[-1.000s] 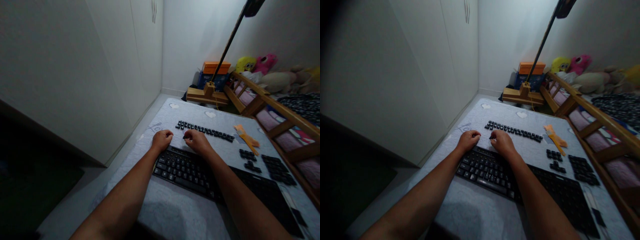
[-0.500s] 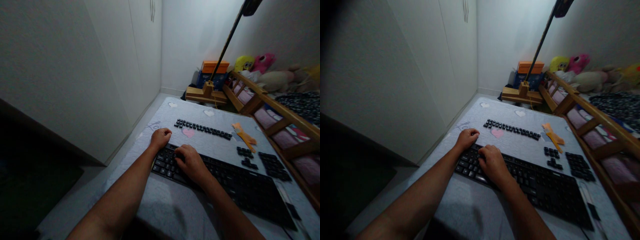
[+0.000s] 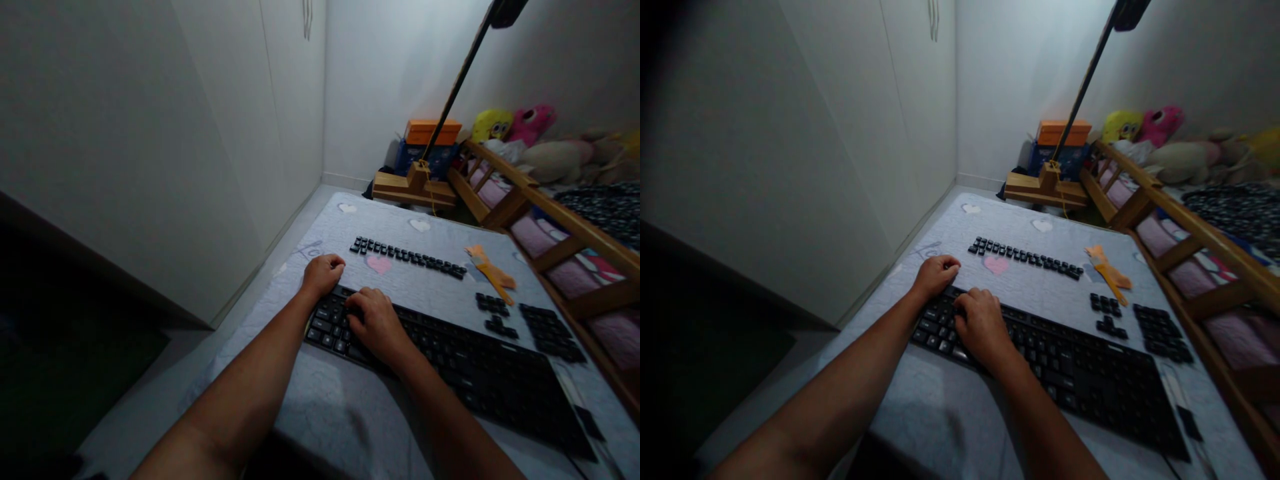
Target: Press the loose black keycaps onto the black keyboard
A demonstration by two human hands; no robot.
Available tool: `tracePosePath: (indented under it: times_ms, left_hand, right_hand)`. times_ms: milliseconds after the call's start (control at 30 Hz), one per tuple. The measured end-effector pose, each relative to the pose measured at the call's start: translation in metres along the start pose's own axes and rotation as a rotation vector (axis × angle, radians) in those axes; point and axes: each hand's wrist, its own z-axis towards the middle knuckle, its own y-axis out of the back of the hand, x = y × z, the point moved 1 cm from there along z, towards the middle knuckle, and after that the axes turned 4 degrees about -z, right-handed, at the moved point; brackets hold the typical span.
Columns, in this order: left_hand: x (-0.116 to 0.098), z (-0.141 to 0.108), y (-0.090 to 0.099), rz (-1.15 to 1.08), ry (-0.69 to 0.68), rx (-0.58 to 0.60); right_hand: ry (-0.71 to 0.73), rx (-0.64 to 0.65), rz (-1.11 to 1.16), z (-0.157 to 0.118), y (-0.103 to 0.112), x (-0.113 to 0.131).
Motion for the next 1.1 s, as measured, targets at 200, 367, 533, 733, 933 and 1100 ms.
tracePosePath:
  times_ms: [200,367,533,733,933,1100]
  left_hand:
    - [-0.0035,-0.0009,0.0017,-0.005,0.009,0.002]
    - [-0.003,-0.0006,0.0015,-0.002,0.013,0.004]
    - [0.0006,0.0003,-0.0006,-0.005,0.003,-0.005]
    - [0.0011,-0.0007,-0.0003,-0.009,0.001,-0.005]
    - [-0.0003,-0.0004,0.0007,-0.005,-0.009,0.003]
    - [-0.0039,-0.0011,0.0022,-0.005,0.004,0.002]
  right_hand:
    - [0.003,-0.01,0.029,-0.0018,0.0004,0.0014]
    - [0.0,-0.008,0.045,-0.0025,0.0034,0.0038]
    - [-0.026,-0.001,0.026,-0.0004,0.0029,0.0046]
    - [-0.026,-0.019,-0.007,0.0012,-0.0001,0.0048]
    - [0.023,-0.02,-0.013,-0.0013,-0.0029,0.0044]
    - [0.019,-0.036,0.011,-0.0016,-0.0033,0.0055]
